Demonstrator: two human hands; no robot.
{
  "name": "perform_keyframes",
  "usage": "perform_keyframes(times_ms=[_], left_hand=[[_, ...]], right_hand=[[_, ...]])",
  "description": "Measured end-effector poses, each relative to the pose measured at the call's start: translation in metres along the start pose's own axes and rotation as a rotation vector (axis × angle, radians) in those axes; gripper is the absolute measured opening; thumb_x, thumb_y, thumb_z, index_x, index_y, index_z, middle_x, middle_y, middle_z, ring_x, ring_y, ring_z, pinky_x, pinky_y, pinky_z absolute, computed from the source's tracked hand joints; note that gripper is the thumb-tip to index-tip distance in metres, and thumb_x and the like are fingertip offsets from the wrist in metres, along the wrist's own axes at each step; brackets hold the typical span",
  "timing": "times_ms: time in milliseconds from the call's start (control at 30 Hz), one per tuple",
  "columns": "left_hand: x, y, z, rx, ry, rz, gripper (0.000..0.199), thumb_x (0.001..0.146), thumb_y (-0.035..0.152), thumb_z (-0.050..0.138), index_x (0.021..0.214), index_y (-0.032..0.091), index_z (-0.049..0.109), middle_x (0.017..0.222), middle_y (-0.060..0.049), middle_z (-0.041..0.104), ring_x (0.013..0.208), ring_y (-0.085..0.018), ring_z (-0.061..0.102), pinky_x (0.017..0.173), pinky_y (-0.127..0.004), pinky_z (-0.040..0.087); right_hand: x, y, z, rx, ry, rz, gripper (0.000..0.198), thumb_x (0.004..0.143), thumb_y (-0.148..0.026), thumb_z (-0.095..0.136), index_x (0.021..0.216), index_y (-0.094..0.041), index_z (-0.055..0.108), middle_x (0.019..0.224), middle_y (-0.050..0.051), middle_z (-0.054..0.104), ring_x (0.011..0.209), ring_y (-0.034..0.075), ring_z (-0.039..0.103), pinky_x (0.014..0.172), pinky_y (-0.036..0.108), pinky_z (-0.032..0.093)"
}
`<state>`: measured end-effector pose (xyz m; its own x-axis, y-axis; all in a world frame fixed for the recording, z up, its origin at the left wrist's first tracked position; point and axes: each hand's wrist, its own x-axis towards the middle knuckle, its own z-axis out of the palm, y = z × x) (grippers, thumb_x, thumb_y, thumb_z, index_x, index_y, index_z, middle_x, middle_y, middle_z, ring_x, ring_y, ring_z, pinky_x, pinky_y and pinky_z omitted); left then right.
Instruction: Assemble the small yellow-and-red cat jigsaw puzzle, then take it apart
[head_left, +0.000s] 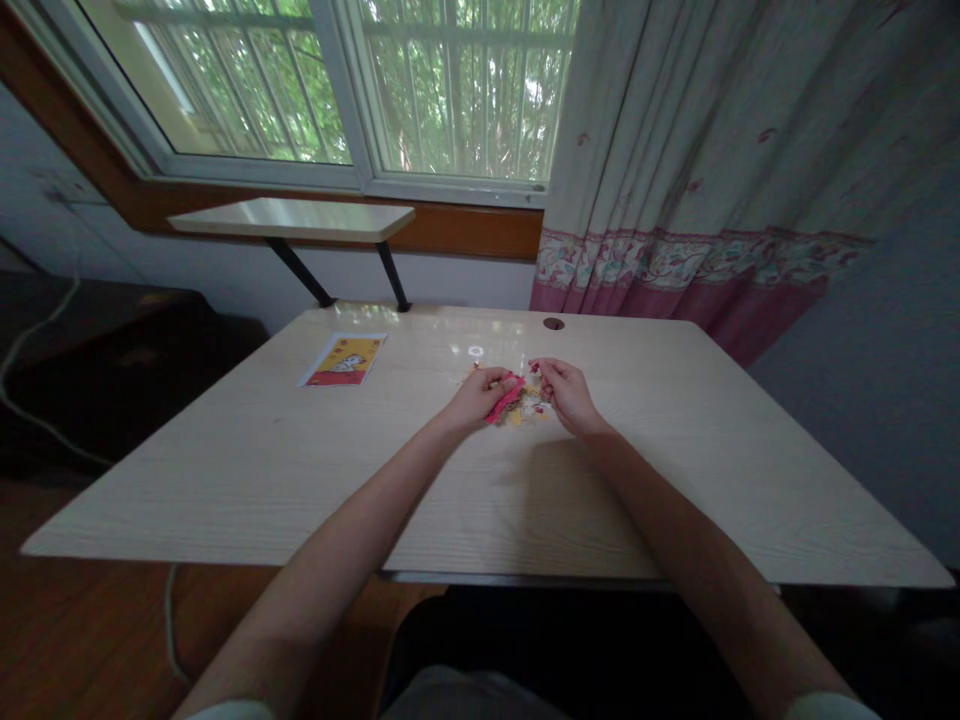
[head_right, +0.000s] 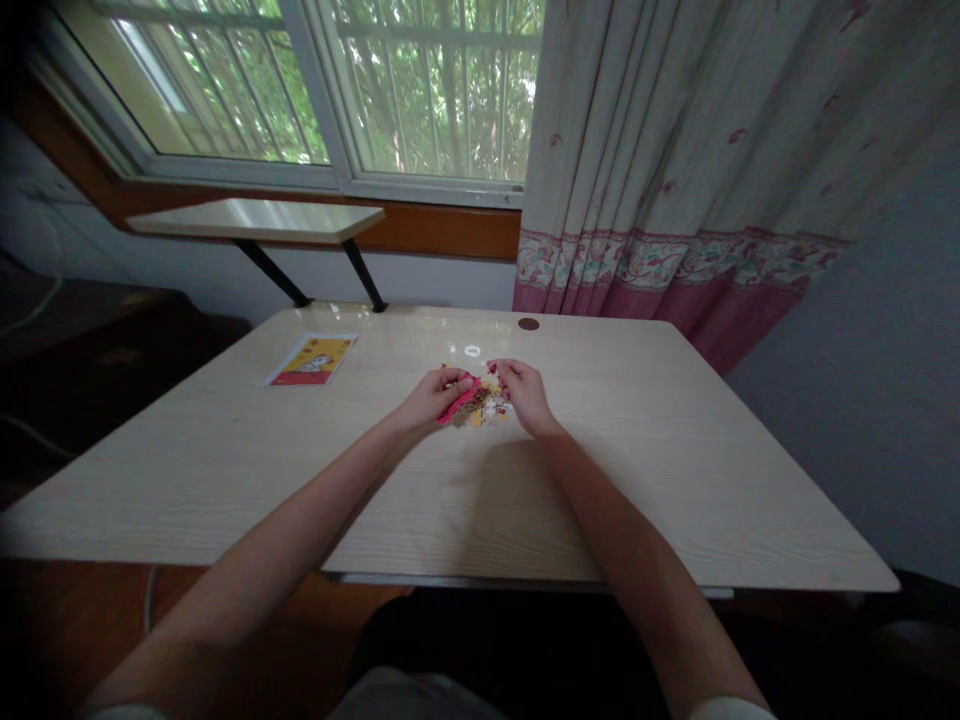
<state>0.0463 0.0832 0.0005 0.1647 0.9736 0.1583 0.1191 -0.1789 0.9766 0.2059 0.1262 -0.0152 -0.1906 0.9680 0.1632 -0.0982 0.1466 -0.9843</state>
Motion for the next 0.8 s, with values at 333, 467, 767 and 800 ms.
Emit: perform_keyframes(times_ms=[333,467,767,800], left_hand=[[0.004,-0.004,-0.001,-0.184,0.092,-0.129,0.02,0.068,0.029,0.066,0.065,0.011,0.058,0.05,0.003,0.051,0.043,-0.006,0.042,0.042,-0.017,0.029],[0.003,-0.002,-0.001,-0.141,0.061,-0.131,0.02,0.068,0.029,0.066,0.067,0.01,0.06,0.051,0.002,0.054,0.044,-0.006,0.042,0.042,-0.017,0.029],[-0.003,-0.001,0.0,-0.064,-0.114,-0.157,0.022,0.071,0.032,0.063,0.071,0.01,0.06,0.046,0.005,0.046,0.037,-0.004,0.037,0.036,-0.016,0.024],[-0.003,-0.001,0.0,-0.067,-0.111,-0.151,0.022,0.071,0.032,0.063,0.071,0.01,0.06,0.047,0.005,0.047,0.037,-0.004,0.037,0.036,-0.015,0.024]], right_hand=[[-0.005,0.0,-0.011,-0.851,-0.113,-0.431,0.025,0.083,-0.034,0.052,0.085,-0.019,0.072,0.082,0.008,0.065,0.083,0.019,0.055,0.081,0.033,0.04],[-0.008,-0.004,-0.008,-0.846,-0.094,-0.451,0.028,0.085,-0.033,0.049,0.086,-0.018,0.071,0.084,0.008,0.065,0.084,0.019,0.054,0.081,0.033,0.04],[-0.013,-0.005,0.001,-0.524,-0.104,-0.299,0.026,0.076,-0.041,0.058,0.083,-0.019,0.069,0.071,0.003,0.062,0.062,0.013,0.05,0.058,0.025,0.04],[-0.013,-0.004,0.001,-0.509,-0.101,-0.28,0.026,0.075,-0.041,0.058,0.08,-0.018,0.069,0.069,0.003,0.062,0.06,0.013,0.049,0.056,0.025,0.039]])
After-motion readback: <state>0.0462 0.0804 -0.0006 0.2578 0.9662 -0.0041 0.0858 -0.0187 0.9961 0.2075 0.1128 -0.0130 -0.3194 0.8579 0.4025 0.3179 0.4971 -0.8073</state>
